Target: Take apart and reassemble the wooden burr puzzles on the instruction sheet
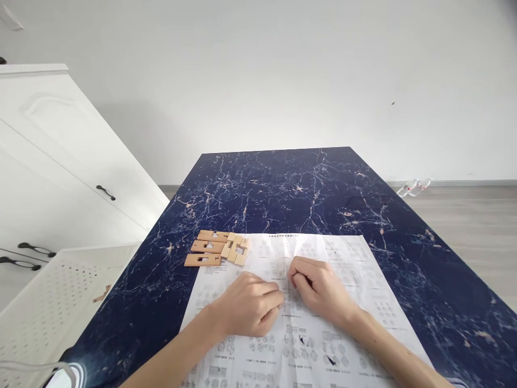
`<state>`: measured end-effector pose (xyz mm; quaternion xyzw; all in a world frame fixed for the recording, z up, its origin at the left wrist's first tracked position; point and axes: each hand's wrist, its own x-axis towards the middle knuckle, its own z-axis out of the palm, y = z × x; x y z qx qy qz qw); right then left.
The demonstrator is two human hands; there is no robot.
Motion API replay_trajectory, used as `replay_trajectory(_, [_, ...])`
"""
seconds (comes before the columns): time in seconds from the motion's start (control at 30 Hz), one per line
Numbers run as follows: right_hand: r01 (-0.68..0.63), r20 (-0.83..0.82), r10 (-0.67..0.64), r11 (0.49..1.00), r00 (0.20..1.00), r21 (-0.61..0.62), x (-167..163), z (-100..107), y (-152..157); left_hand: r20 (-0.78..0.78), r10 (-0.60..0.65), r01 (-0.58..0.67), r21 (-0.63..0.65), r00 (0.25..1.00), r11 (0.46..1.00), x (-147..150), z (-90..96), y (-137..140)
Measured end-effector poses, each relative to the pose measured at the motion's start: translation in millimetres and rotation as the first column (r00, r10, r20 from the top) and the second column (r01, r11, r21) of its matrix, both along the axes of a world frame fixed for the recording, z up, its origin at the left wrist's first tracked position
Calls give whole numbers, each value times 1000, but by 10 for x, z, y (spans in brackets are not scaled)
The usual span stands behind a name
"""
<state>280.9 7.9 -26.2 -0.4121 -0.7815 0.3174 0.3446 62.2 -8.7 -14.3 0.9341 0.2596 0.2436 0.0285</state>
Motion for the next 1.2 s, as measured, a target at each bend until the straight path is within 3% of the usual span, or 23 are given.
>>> replay_trajectory(0.67, [-47, 137, 33, 994, 990, 100, -12, -37, -27, -12, 21, -21, 26, 1000, 999, -2, -56, -81])
replay_trajectory(1.03, [-21, 161, 4, 994, 987, 105, -31, -27, -38, -64, 14, -19, -68, 998, 997, -30, -136, -74])
replay_trajectory(1.2, [-15, 201, -2, 996, 980, 86, 28, 23, -251, -57, 3, -7, -66, 998, 998, -31, -155, -57])
